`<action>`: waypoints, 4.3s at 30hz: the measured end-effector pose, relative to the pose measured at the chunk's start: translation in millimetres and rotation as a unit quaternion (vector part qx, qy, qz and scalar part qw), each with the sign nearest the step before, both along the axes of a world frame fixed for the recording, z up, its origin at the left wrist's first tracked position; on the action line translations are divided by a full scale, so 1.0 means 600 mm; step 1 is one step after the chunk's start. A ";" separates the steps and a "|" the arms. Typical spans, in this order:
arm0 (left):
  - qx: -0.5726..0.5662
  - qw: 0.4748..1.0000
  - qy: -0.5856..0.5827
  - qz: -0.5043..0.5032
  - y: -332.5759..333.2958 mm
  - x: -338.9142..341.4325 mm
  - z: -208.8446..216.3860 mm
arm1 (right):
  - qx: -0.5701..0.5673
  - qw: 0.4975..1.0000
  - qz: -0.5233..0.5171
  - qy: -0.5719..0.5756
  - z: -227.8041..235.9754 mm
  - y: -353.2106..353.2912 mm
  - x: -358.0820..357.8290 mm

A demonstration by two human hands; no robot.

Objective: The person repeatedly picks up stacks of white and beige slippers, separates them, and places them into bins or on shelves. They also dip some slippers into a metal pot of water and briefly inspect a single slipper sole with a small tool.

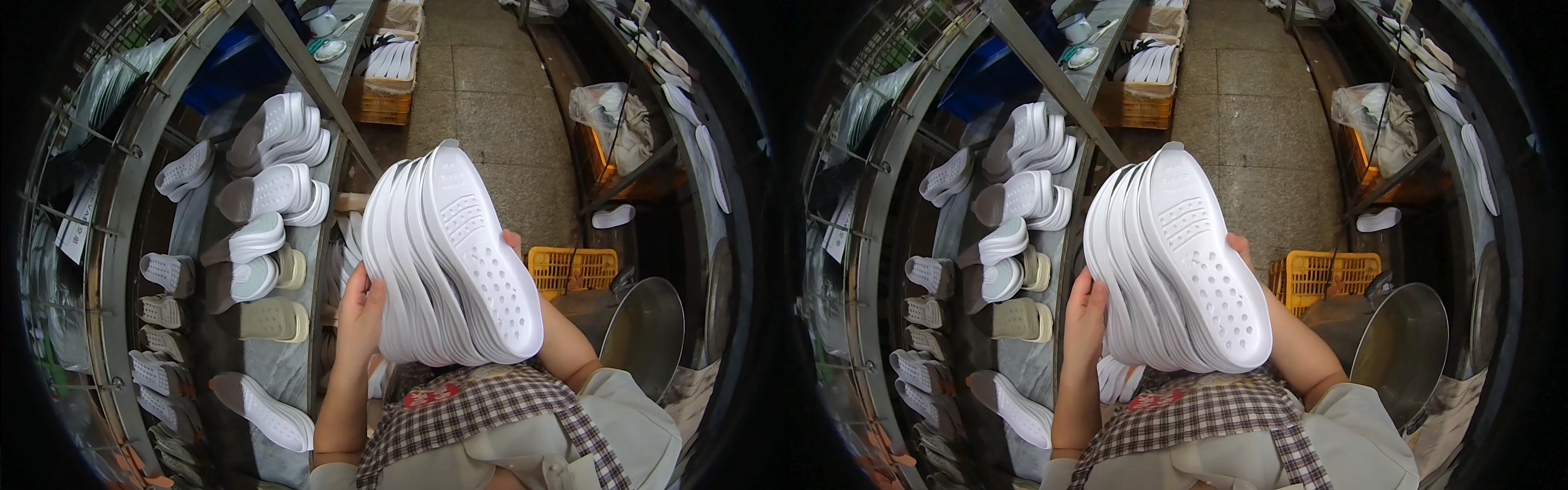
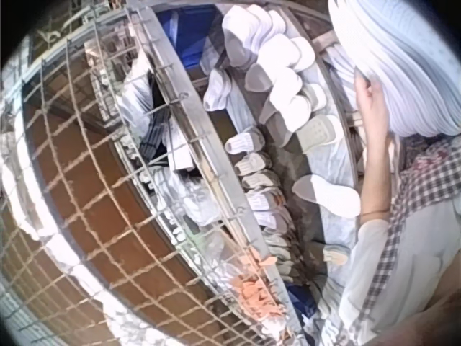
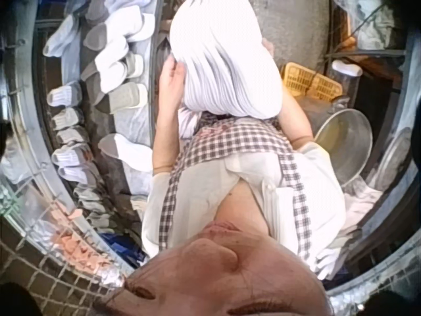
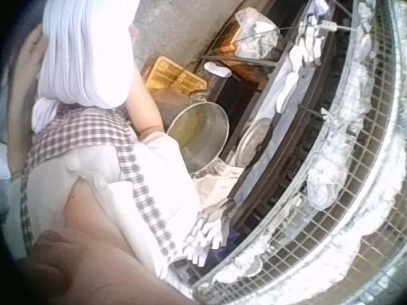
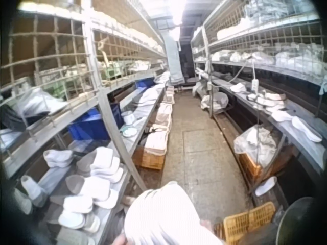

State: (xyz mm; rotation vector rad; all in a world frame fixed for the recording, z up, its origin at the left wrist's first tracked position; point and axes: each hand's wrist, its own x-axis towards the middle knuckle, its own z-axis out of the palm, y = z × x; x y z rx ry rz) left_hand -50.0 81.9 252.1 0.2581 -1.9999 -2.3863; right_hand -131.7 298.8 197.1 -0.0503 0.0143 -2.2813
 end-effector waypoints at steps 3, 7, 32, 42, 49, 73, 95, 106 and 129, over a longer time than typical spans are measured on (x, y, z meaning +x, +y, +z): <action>0.004 0.999 0.051 0.006 -0.004 -0.004 -0.017 | -0.001 1.000 0.021 0.022 0.006 -0.001 -0.003; -0.106 0.993 -0.017 0.049 -0.028 -0.022 -0.041 | 0.208 0.973 0.025 0.101 0.044 0.008 -0.018; -0.118 0.662 0.188 -0.716 0.791 -0.065 -0.086 | 0.972 -0.008 -0.143 0.188 0.084 0.495 0.444; -0.378 0.521 0.200 -0.739 0.932 -0.017 -0.208 | 0.986 0.006 -0.117 0.116 -0.120 0.582 0.480; -0.485 0.449 0.226 -0.716 0.941 -0.011 -0.224 | 0.980 -0.091 -0.107 0.144 -0.164 0.586 0.463; -0.300 0.599 0.305 -0.677 0.929 -0.035 -0.128 | 0.982 -0.017 -0.171 0.080 -0.042 0.569 0.469; 0.172 0.736 0.120 -0.644 0.750 -0.266 0.159 | 0.866 0.100 -0.413 0.262 0.271 0.573 0.244; 0.021 0.895 0.177 -0.408 0.444 -0.481 0.037 | 0.532 0.736 -0.369 0.198 0.175 0.439 -0.136; -0.299 0.900 -0.141 0.285 -0.203 -0.278 -0.514 | 0.650 0.678 -0.199 0.280 -0.578 -0.343 -0.216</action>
